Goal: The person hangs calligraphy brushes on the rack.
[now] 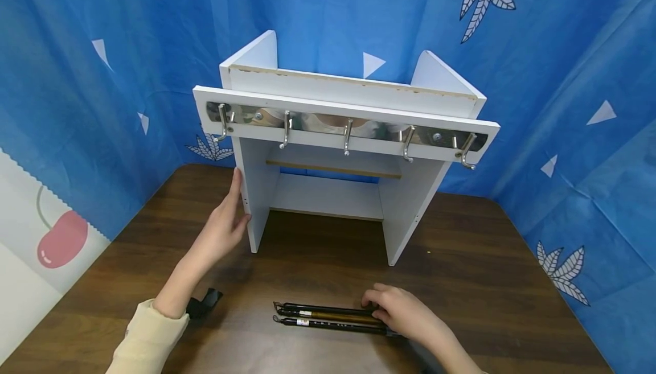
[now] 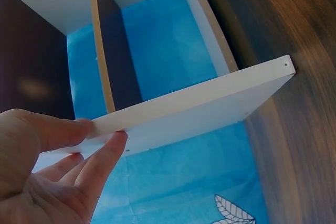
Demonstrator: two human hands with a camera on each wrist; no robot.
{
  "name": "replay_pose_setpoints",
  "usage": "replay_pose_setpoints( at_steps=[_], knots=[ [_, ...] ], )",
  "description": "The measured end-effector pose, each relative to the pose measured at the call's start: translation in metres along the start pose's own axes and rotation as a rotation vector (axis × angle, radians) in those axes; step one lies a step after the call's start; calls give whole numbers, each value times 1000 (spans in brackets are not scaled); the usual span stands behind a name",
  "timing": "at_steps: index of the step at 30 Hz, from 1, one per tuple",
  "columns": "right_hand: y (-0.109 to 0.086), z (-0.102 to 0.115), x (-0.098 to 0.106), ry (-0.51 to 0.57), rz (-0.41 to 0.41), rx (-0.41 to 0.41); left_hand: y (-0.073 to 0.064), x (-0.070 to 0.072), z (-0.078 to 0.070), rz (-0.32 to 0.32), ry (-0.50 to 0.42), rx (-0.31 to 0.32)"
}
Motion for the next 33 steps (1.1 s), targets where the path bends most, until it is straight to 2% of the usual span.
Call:
replay_pose_setpoints(
  at_steps=[17,25,33],
  knots=[
    [3,1,-3,-36,-3,1,-1,-1,0,-1,3,-1],
    [6,0,-1,-55,-12,-3,4,2,-1,-4,6,-14],
    [6,1,-5,-57,-3,-6,0,1,0,9,-3,5]
  ],
)
Point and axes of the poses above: each hand's wrist, its own y-axis towards the middle knuckle, its own x-axis out of the back of the hand, z = x × y, the point moved 1 cm from there along y, towards the middle knuckle, and after that the axes turned 11 degrees about z, right-handed, at the moved point
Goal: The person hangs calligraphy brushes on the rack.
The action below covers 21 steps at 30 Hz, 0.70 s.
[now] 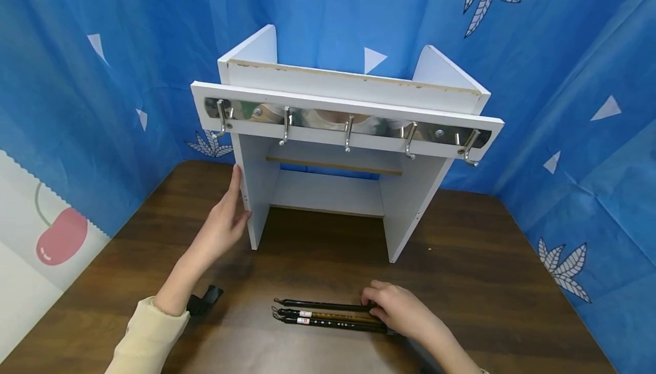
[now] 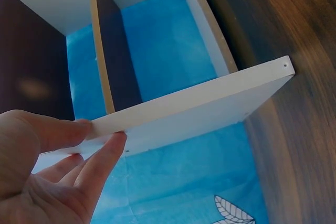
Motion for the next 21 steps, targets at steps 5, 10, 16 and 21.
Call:
replay_pose_setpoints(
  at_steps=[5,10,16,21],
  knots=[
    [-1,0,-3,11,-4,9,-1,-1,0,6,-8,9],
    [-1,0,-4,18,-7,16,0,-1,0,8,-7,8],
    [-1,0,-3,5,-7,25,0,-1,0,1,-5,8],
    [0,0,-2,-7,-10,31,0,0,0,-4,-4,10]
  ],
)
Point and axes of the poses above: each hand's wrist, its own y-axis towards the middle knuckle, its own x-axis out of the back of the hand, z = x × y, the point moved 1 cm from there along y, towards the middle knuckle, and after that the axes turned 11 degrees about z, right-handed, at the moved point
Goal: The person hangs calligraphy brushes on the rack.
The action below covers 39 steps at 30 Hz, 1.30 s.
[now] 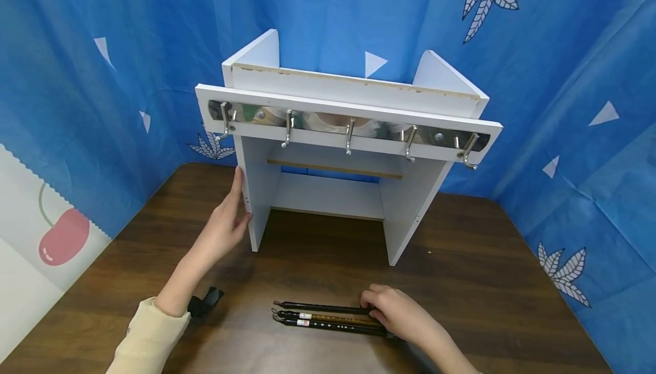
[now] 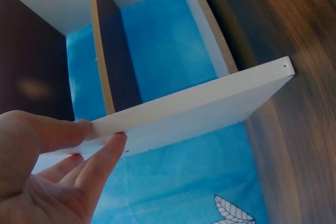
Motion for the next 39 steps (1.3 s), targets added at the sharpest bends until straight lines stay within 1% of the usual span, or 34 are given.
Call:
replay_pose_setpoints(
  at_steps=[15,24,39],
  knots=[
    [1,0,0,-16,2,-4,0,-1,0,0,-2,1],
    [1,0,1,-4,-21,16,-1,-2,1,-9,12,-5],
    [-1,6,7,20,-134,52,-2,-1,-1,-6,15,0]
  ],
)
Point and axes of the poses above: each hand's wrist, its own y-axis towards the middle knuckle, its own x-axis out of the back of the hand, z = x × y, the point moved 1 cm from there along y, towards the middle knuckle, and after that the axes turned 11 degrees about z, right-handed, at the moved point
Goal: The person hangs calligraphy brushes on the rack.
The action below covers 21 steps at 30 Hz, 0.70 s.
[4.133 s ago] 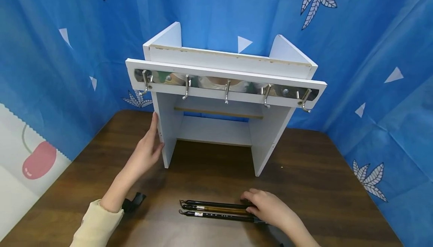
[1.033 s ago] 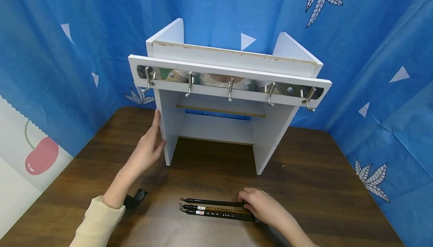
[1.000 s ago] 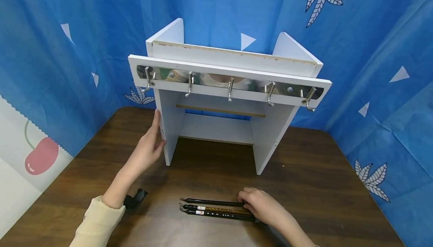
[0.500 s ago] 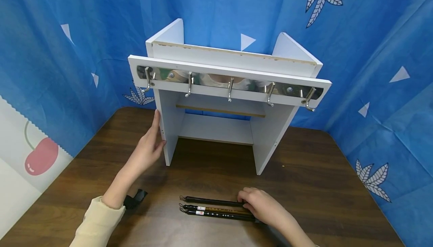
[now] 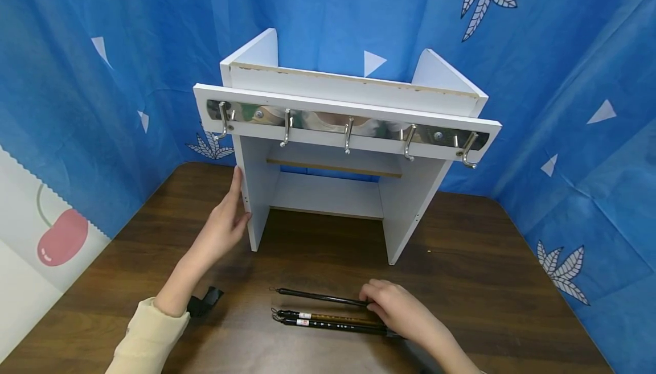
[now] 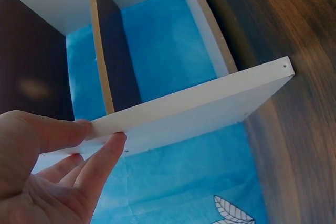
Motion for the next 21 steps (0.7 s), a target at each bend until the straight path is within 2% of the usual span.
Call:
replay_pose_setpoints(
  at_steps=[7,21],
  knots=[
    [5,1,4,5,-57,28,0,0,0,0,1,7],
    [19,9,14,27,-104,71,0,-1,0,2,-4,18]
  ],
)
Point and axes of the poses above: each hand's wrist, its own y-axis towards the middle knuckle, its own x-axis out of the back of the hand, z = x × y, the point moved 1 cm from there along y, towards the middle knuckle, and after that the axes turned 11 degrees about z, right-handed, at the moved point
